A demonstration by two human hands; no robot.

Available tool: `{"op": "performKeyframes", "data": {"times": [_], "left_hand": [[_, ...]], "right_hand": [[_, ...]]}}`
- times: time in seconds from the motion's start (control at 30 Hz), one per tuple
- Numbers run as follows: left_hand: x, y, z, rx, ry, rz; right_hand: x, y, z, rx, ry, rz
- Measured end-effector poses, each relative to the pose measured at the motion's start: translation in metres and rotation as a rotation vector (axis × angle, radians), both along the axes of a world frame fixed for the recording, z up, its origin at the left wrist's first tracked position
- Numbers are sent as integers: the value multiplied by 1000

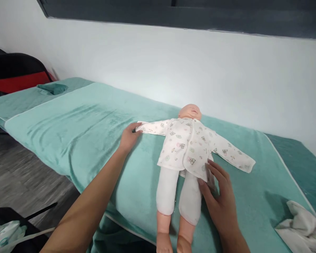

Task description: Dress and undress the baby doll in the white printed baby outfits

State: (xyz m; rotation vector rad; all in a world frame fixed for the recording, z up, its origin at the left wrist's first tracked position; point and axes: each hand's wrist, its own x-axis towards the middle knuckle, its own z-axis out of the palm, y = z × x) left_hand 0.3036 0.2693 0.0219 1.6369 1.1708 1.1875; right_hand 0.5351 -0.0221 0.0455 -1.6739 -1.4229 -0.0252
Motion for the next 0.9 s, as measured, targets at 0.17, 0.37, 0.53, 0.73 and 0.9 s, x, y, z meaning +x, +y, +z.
{"op": "performKeyframes", "data": {"times": [0.17,0.37,0.53,0.73,0.9], "left_hand": [[-1,13,-4,18,-145,26],[-4,16,-9,-105,-256,29],[-3,11,-5,-91,-286,-34],[-4,14,-7,-69,-205,-4],[-3,23,-9,-194,-412,109]], "right_hand": [[1,-2,-5,59,-111,-79],[5,2,-12,-25,-79,-222],[6,2,-12,-92,25,-342],[8,-2,-8,-63,145,-454],[8,-2,-8,-76,144,-458]]}}
